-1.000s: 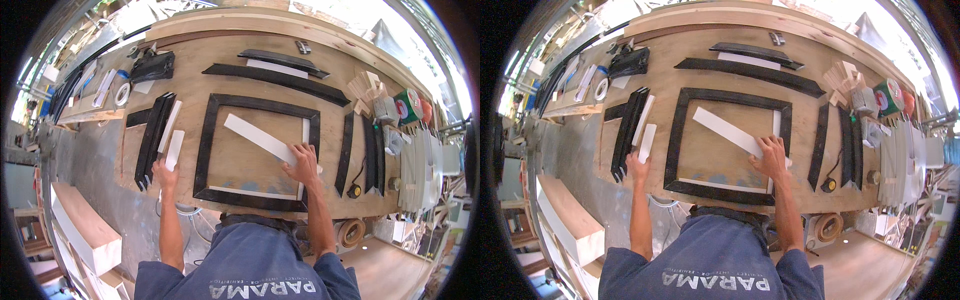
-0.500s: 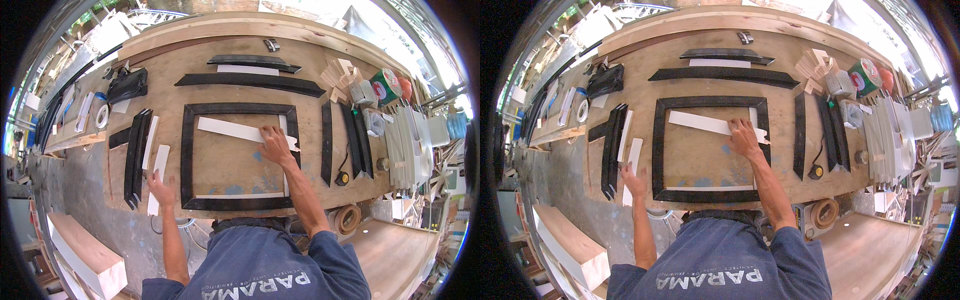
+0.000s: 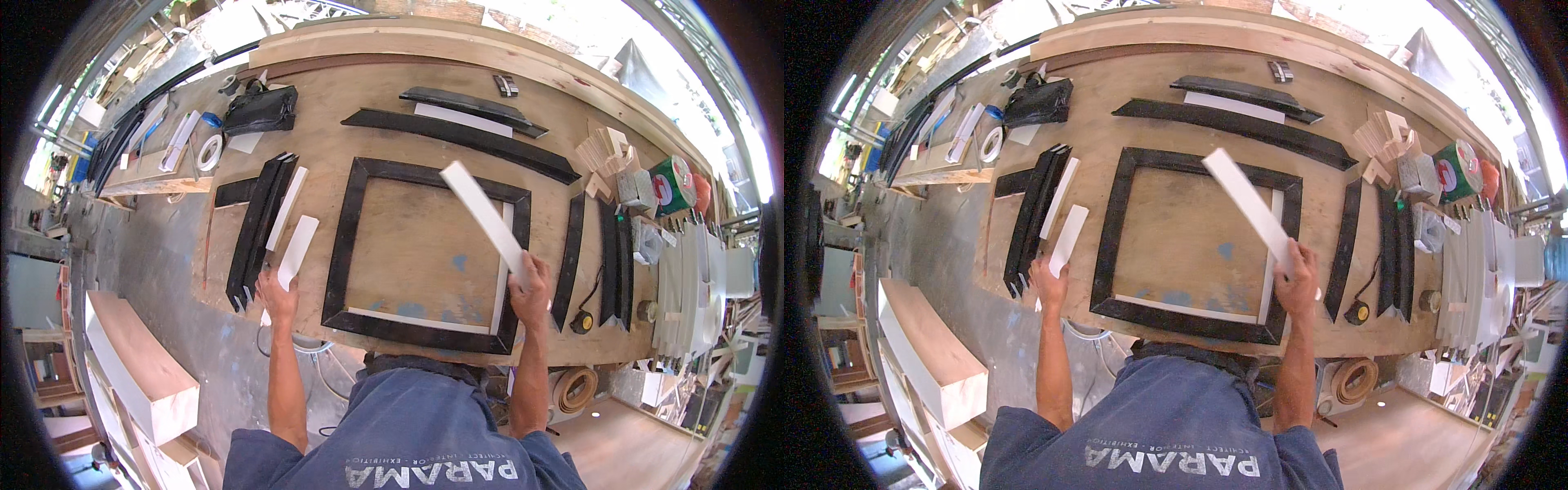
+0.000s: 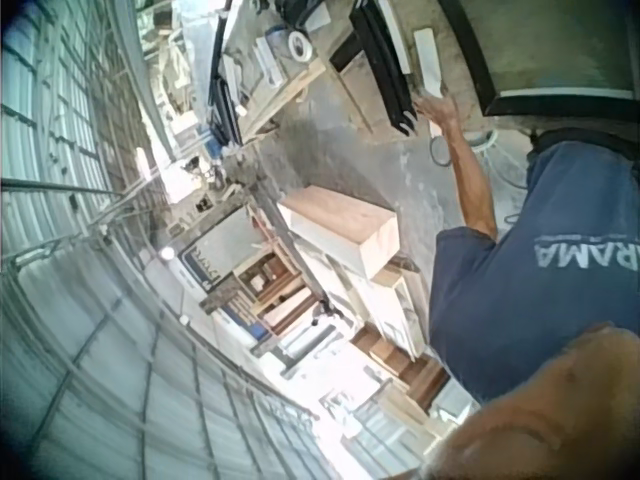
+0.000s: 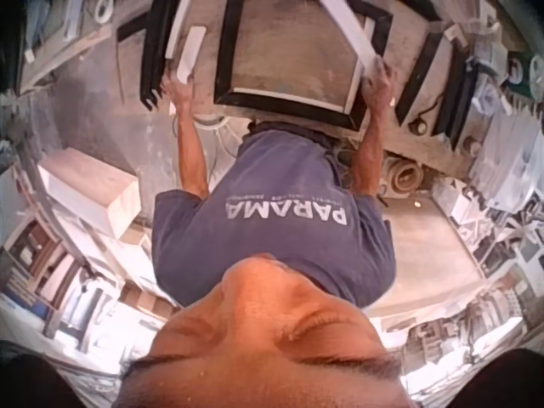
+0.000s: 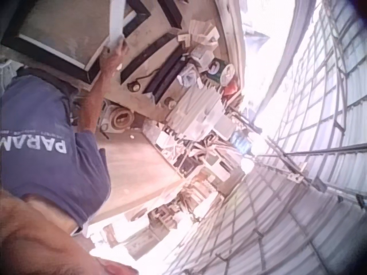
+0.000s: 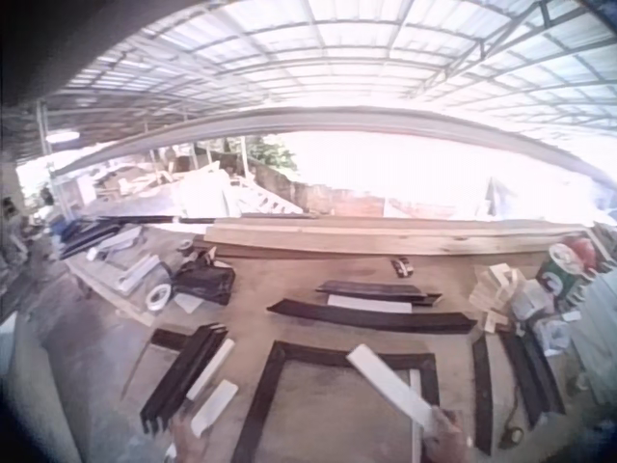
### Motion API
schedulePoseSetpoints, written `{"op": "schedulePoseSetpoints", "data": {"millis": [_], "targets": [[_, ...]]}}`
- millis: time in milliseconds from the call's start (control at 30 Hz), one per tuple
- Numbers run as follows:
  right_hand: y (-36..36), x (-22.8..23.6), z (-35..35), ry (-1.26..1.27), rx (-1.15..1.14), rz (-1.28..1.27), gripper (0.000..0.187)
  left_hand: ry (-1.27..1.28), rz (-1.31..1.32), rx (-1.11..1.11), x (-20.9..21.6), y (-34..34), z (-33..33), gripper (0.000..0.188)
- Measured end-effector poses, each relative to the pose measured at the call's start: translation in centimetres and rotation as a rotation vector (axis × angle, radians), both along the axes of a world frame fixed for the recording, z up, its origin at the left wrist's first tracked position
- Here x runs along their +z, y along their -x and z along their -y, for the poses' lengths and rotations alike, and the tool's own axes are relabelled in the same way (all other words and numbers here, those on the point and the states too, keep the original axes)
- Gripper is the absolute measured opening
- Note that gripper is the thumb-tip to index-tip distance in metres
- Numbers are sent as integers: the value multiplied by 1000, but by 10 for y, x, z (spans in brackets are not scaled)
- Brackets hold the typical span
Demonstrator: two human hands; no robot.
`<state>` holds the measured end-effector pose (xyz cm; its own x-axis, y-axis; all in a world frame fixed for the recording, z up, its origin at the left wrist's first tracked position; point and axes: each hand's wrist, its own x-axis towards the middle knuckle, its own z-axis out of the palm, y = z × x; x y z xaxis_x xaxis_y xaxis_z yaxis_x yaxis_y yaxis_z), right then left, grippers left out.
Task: The person assembles a wooden frame by fitting rectangular pieces together on a workbench, then walks across a workshop to collect thin white strips and returns to the bench to insert them into the frame corners.
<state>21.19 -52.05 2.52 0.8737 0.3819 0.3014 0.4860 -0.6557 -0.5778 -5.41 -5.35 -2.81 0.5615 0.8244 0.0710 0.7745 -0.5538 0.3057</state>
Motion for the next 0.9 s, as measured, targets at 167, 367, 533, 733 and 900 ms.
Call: {"op": "schedulePoseSetpoints", "data": {"millis": [167, 367, 533, 733, 900], "targets": [[6, 1, 31, -26, -181, 83, 59, -35, 46, -18, 2, 0, 0, 67], [32, 47, -13, 0, 192, -19, 65, -54, 388, -754, 160, -90, 113, 81], [44, 75, -67, -34, 561, 7, 54, -91, 38, -1369, 156, -149, 190, 55], [27, 72, -74, 270, 489, 194, 17, 16, -267, -1380, 151, -183, 191, 18], [-2, 59, -61, 376, 492, 177, 22, 120, -264, -1415, 147, -207, 194, 17]]}}
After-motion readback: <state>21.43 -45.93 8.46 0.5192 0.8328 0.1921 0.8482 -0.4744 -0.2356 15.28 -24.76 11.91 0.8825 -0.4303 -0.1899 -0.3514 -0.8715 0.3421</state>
